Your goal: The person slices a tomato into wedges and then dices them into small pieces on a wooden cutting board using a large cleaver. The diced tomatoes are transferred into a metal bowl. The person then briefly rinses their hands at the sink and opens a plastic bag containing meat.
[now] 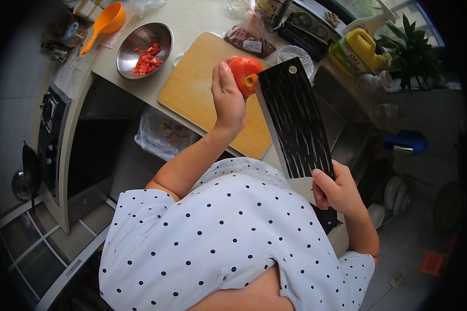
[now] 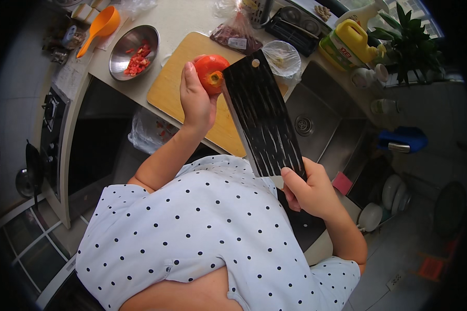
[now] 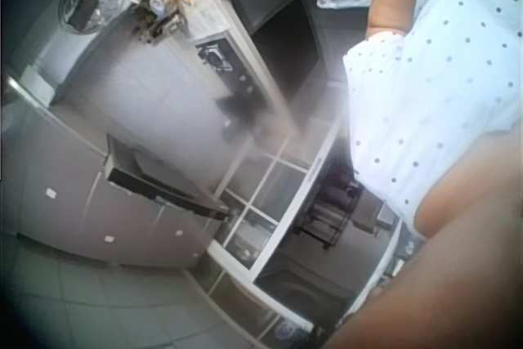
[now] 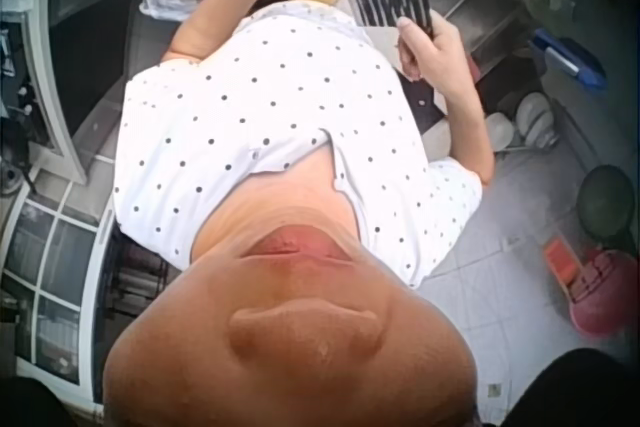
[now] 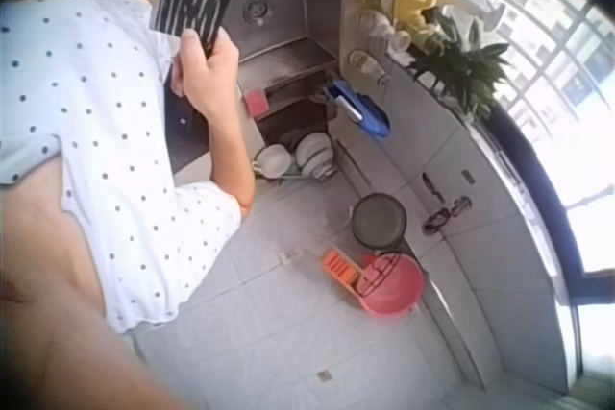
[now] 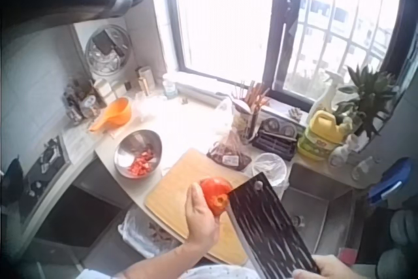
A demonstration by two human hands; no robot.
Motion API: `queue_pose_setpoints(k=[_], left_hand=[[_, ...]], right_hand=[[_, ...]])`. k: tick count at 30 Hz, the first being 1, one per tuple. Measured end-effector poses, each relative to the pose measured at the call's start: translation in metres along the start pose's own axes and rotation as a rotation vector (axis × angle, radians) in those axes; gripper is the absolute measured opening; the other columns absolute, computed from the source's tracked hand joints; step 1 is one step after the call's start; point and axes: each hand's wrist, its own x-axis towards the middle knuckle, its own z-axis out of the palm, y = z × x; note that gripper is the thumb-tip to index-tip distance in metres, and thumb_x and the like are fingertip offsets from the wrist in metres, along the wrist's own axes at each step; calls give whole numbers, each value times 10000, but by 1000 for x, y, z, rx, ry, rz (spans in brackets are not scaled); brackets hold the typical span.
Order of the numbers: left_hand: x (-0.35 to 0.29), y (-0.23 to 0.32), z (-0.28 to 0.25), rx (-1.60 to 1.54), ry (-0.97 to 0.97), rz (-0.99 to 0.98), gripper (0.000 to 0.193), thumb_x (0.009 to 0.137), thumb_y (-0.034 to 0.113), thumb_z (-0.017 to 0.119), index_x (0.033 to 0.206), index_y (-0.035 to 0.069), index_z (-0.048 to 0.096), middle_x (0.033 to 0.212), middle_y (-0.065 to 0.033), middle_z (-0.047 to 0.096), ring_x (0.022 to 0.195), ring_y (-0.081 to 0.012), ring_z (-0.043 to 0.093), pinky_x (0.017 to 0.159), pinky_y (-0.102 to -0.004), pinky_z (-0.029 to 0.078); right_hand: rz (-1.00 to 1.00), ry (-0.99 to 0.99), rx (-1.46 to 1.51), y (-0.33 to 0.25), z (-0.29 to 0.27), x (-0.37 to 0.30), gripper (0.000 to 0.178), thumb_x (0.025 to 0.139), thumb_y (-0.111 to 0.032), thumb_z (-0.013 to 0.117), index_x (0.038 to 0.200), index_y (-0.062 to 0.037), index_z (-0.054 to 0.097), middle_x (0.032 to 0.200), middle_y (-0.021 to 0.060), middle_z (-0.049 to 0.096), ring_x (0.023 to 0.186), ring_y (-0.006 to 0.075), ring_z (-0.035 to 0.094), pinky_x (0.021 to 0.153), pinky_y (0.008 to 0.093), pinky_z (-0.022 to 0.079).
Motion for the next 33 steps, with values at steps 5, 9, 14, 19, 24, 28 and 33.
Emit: queue_pose_setpoints(k=[5, 9, 14, 19, 24, 28, 33], left_hand=[[-3, -5, 3, -29, 22, -29, 386, 1007, 390, 235, 1128, 86, 440, 1038, -73, 540, 879, -162, 581, 760, -286, 517], [-8, -10, 10, -210, 70, -46, 381, 1003, 395, 247, 1149, 75, 395, 1067, -85, 524, 923, -180, 577, 808, -313, 511], [4, -11, 2, -470, -155, -196, 329, 979, 358, 385, 1148, 78, 350, 1100, -103, 500, 994, -196, 554, 856, -358, 498], [10, 0, -11, -263, -321, -244, 387, 932, 305, 529, 1181, 111, 305, 1138, -97, 478, 1015, -198, 543, 814, -381, 515], [2, -15, -5, -136, -245, -20, 445, 945, 386, 476, 1273, 159, 280, 1171, -81, 456, 1021, -169, 532, 823, -325, 509], [-5, -29, 3, -141, -167, 125, 411, 982, 391, 364, 1312, 166, 263, 1190, -98, 447, 1031, -180, 526, 877, -313, 474], [-4, -35, 1, -170, -152, 169, 410, 974, 341, 429, 1310, 176, 261, 1201, -73, 416, 1026, -138, 481, 885, -269, 445]], right_hand=[[109, -122, 276, 1, -1, 4, 164, 918, -98, 466, 776, -41, 407, 537, 30, 458, 388, 73, 362, 342, 240, 288], [110, -177, 343, 6, 2, 13, 184, 932, -125, 447, 771, -54, 395, 530, 19, 429, 377, 65, 338, 333, 232, 267], [154, -286, 619, 13, -9, 21, 144, 931, -117, 438, 810, -53, 395, 542, 24, 426, 373, 67, 353, 325, 227, 266], [92, -127, 404, 3, -4, 10, 125, 928, -107, 440, 826, -60, 386, 547, 27, 431, 369, 61, 349, 324, 226, 263], [150, -162, 482, 1, 0, 8, 117, 929, -111, 435, 839, -62, 380, 551, 20, 421, 378, 58, 338, 331, 224, 254], [183, -218, 580, 1, 6, 14, 172, 938, -130, 421, 788, -54, 389, 532, 6, 391, 377, 49, 309, 331, 219, 233], [195, -347, 736, 9, 4, 24, 237, 945, -153, 412, 731, -52, 397, 494, -11, 364, 360, 41, 292, 314, 206, 211]])
